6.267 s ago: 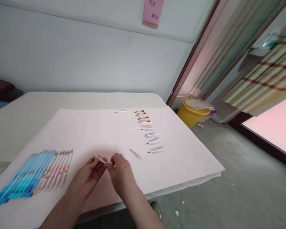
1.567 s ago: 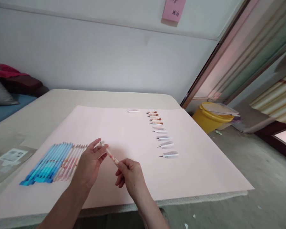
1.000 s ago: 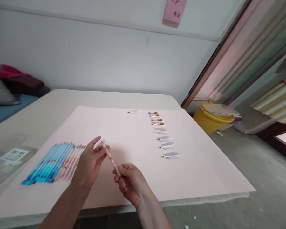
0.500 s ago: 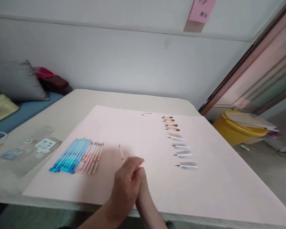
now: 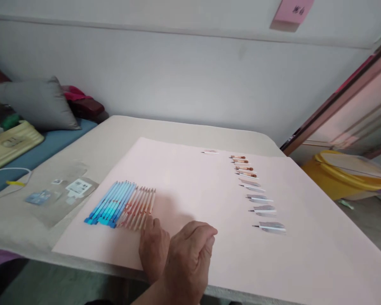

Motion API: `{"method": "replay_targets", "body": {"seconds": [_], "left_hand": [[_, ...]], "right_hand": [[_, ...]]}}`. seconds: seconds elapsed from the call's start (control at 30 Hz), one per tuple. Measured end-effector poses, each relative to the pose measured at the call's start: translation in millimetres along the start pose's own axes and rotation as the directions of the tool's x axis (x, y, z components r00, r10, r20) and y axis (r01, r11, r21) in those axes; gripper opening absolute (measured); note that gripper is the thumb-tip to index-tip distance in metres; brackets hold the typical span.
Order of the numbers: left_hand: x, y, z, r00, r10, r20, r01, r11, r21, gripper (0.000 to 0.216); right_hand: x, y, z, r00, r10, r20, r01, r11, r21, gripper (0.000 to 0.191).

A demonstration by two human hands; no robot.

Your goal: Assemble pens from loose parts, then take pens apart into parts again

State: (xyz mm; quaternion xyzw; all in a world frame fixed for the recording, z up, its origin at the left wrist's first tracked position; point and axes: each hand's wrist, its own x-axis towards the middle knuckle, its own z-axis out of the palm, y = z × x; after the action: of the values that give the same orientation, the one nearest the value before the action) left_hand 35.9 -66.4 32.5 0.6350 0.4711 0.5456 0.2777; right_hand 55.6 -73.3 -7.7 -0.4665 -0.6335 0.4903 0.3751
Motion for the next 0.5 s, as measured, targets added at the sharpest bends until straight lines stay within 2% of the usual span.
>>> {"method": "replay_targets", "body": {"seconds": [0.1,0.2,0.27,0.4,0.5], "left_hand": [[-0.5,-20.3,-10.8,0.994,-0.056,-0.089,0.051,0.997,-0.054,0.024],[-5.1,-45.0,-16.5,0.961,-0.125,-0.245,0.110,0.991,-0.074,0.026],[-9.0,-56.1,-15.6,0.940,-0.154,-0.303,0.140,0.988,-0.067,0.026],[-10.5,-52.9,-8.1,0.957,-0.090,-0.275,0.120,0.988,0.093,0.025],[-3.3,-30.9,-2.3,0.979,-0.016,-0.203,0.066,0.968,0.241,0.022]], "right_hand": [[1.7,-17.1,10.2,0.996,0.051,-0.067,-0.053,0.998,-0.017,0.030],[4.8,-23.8,3.3,0.995,0.001,-0.095,-0.010,0.996,-0.093,0.029],[6.6,-23.3,-1.3,0.996,-0.042,-0.083,0.027,0.983,-0.182,0.027],[7.9,-17.4,-1.4,0.990,-0.125,-0.066,0.082,0.887,-0.453,0.025],[7.4,-11.9,3.3,0.949,-0.313,-0.047,0.205,0.719,-0.664,0.026]]}}
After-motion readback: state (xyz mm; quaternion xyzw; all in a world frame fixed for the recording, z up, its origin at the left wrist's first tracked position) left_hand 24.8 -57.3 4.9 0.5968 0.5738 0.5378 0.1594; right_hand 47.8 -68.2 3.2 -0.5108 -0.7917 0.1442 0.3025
